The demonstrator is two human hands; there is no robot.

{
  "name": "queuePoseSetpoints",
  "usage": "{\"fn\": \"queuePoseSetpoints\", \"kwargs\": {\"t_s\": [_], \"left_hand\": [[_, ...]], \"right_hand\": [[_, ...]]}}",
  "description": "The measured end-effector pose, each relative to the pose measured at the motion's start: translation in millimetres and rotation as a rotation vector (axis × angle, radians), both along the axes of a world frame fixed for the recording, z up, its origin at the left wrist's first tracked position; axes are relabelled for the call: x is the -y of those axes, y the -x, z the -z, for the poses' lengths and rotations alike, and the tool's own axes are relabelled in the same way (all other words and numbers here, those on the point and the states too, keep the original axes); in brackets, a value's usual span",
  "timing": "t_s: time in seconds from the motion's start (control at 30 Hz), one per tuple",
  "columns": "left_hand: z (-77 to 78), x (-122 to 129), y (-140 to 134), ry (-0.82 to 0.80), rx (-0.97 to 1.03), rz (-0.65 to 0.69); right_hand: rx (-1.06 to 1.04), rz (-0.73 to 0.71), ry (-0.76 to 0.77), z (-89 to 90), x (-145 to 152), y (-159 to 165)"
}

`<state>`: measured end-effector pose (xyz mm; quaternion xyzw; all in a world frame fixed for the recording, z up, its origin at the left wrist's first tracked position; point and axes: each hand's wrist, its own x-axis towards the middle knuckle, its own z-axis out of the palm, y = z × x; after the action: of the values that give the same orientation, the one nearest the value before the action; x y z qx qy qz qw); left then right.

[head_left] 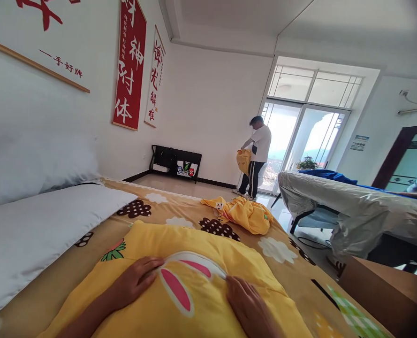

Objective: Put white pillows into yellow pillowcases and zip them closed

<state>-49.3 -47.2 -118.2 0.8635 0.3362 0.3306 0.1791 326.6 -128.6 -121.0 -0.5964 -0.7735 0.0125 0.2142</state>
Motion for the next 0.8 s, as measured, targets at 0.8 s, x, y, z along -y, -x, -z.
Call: {"fn": "queuePoseSetpoints", "kwargs": {"t_s": [0.8], "left_hand": [[-44.4,9,-124,0.102,-0.348,0.12]], "right_hand": [[-0.037,0.023,0.18,-1.9,-2,-50]]}}
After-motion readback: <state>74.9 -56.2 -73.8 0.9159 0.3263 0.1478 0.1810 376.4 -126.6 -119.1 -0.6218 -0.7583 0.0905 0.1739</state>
